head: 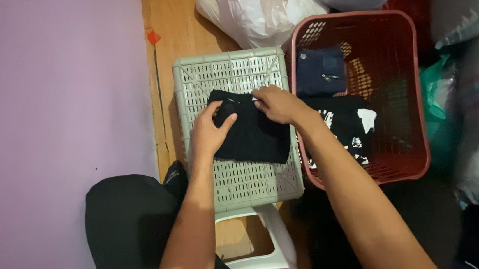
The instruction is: The person folds several garments by hand on a small white plastic stool and places them into a red laundry basket. Items include a pair of jeans, a black-and-white patterned top, and a black t-shirt.
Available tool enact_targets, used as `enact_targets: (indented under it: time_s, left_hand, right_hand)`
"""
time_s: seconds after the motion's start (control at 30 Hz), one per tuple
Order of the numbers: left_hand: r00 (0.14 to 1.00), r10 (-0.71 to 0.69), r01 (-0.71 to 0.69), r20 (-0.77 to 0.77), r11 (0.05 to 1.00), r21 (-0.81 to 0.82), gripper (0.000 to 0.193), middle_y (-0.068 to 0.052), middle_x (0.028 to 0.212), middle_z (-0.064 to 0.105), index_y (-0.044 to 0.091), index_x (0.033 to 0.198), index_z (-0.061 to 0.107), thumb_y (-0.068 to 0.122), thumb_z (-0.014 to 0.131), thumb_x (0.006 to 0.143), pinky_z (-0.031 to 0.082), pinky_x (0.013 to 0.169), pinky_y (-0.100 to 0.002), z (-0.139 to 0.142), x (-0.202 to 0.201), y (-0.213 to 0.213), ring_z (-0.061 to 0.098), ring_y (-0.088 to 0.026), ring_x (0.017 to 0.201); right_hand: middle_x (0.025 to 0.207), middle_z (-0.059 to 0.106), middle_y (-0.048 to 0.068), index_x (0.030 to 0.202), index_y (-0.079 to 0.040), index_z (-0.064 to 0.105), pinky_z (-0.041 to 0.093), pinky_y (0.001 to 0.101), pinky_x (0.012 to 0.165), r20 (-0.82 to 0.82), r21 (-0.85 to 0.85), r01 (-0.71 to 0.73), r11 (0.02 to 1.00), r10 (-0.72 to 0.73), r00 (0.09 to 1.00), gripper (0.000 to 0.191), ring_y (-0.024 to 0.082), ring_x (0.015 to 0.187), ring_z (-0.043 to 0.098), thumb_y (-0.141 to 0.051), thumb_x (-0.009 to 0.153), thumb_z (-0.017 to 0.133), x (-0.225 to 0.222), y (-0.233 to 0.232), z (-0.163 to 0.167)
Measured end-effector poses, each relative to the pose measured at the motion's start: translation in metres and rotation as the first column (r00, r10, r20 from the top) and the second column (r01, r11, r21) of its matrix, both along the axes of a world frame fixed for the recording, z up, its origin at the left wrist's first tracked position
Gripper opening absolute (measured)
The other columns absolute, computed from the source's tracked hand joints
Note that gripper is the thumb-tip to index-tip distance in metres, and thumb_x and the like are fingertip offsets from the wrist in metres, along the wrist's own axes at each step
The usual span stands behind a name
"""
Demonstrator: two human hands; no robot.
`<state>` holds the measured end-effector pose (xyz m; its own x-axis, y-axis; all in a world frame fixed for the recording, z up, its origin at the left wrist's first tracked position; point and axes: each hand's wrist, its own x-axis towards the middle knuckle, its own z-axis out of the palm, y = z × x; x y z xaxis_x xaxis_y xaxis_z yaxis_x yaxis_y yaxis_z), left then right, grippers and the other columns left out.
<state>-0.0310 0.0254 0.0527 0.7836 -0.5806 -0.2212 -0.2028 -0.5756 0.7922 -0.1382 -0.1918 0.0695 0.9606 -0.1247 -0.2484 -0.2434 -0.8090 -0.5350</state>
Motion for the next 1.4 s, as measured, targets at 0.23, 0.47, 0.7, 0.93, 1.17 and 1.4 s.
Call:
enact_targets:
  time_s: [0.23,0.47,0.7,0.93,1.17,1.4]
  left_hand:
    - [0.977,-0.066,0.092,0.202,0.988,-0.124,0.049,-0.02,0.118,0.068,0.005,0.126,0.061,0.035,0.079,0.093,0.052,0.09,-0.048,-0.014,0.006,-0.01,0.064,-0.041,0.111]
    - [0.941,0.107,-0.123,0.322,0.992,0.031,0.071,-0.023,0.124,0.053,0.003,0.128,0.053,0.033,0.087,0.074,0.039,0.105,-0.056,-0.003,0.001,-0.014,0.048,-0.045,0.12]
    - [0.979,0.103,-0.139,0.174,0.968,0.208,0.081,-0.028,0.128,0.052,-0.008,0.125,0.053,0.044,0.089,0.074,0.041,0.105,-0.053,-0.022,0.01,-0.014,0.049,-0.046,0.123]
    - [0.995,0.03,-0.004,-0.091,0.963,0.269,0.096,-0.032,0.135,0.06,-0.009,0.138,0.051,0.048,0.088,0.07,0.047,0.109,-0.043,-0.045,0.026,-0.004,0.058,-0.041,0.129]
    - [0.984,-0.067,0.065,-0.165,0.998,-0.019,0.095,-0.028,0.145,0.054,-0.008,0.146,0.046,0.043,0.087,0.077,0.041,0.111,-0.041,-0.049,0.034,0.016,0.052,-0.037,0.137]
    - [0.804,-0.136,-0.128,-0.579,0.911,-0.391,0.075,-0.016,0.136,0.063,0.005,0.145,0.05,0.021,0.084,0.08,0.051,0.103,-0.036,0.009,0.015,-0.011,0.061,-0.027,0.124]
  right_hand:
    - [0.116,0.062,0.016,0.12,-0.006,0.058,0.041,0.055,0.093,0.07,-0.166,0.132,0.977,-0.122,0.99,0.029,0.038,0.114,0.056,-0.02,0.096,0.06,-0.002,0.016,0.003]
    - [0.12,0.05,0.018,0.129,-0.001,0.054,0.036,0.0508,0.095,0.324,-0.199,0.573,0.795,-0.498,0.804,0.061,0.039,0.112,0.049,-0.041,0.09,0.077,-0.029,0.034,-0.014]
    - [0.111,0.054,0.02,0.12,0.005,0.051,0.049,0.0423,0.091,0.021,0.125,0.803,0.582,-0.811,0.585,0.093,0.032,0.102,0.058,-0.058,0.066,0.092,-0.075,0.03,-0.051]
    - [0.102,0.069,0.021,0.121,0.008,0.058,0.057,0.0404,0.087,-0.232,0.16,0.832,0.532,-0.799,0.555,0.084,0.034,0.094,0.07,-0.046,0.066,0.091,-0.076,0.044,-0.054]
    - [0.125,0.064,0.032,0.128,0.013,0.056,0.05,0.041,0.099,-0.058,0.143,0.746,0.65,-0.747,0.662,0.08,0.04,0.117,0.063,-0.031,0.072,0.092,-0.068,0.073,-0.053]
    - [0.124,0.066,0.02,0.137,-0.004,0.042,0.061,0.0379,0.099,-0.694,0.59,0.799,-0.114,-0.577,0.43,0.071,0.029,0.114,0.071,-0.01,0.078,0.08,-0.094,0.025,-0.02]
